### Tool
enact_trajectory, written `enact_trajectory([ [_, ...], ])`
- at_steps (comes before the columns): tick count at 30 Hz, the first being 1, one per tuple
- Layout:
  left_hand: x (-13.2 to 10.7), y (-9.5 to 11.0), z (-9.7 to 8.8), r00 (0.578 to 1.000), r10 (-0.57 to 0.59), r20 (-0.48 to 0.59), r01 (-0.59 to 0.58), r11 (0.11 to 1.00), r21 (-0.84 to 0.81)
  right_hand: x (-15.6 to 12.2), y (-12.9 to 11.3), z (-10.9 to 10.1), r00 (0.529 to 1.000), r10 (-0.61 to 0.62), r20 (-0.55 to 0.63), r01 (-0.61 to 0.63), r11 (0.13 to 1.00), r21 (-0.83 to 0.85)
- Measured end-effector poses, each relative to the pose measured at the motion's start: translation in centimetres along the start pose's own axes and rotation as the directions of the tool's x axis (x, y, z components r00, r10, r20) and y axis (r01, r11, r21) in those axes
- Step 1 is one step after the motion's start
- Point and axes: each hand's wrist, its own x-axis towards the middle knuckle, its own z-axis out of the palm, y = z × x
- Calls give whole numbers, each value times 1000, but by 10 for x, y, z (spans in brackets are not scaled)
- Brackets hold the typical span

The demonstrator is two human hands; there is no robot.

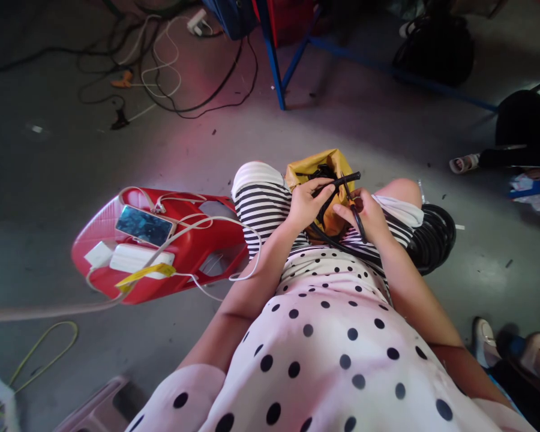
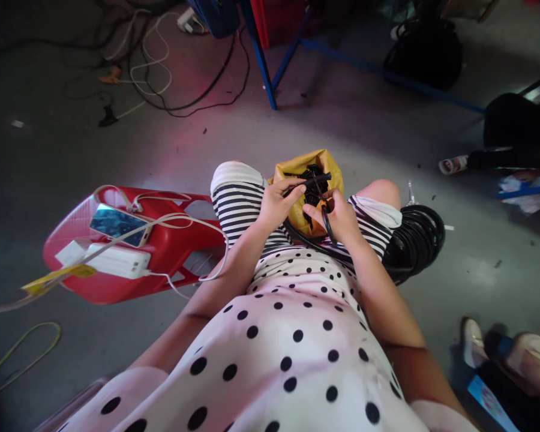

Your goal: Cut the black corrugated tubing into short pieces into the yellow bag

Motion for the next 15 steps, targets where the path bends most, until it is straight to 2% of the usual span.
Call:
enact_trajectory([
  [4, 1, 0, -1, 999, 27, 36, -27, 1000, -2, 1, -4, -2, 1000, -21, -5, 21, 1000, -6],
  [10, 7, 2, -15, 978, 62, 201, -71, 997, 39, 4, 1, -2, 999, -32, 21, 33, 998, -49],
  [15, 12, -8, -23, 956, 42, 289, -75, 992, 103, 12, 12, 3, 995, -25, 96, 34, 995, -95],
])
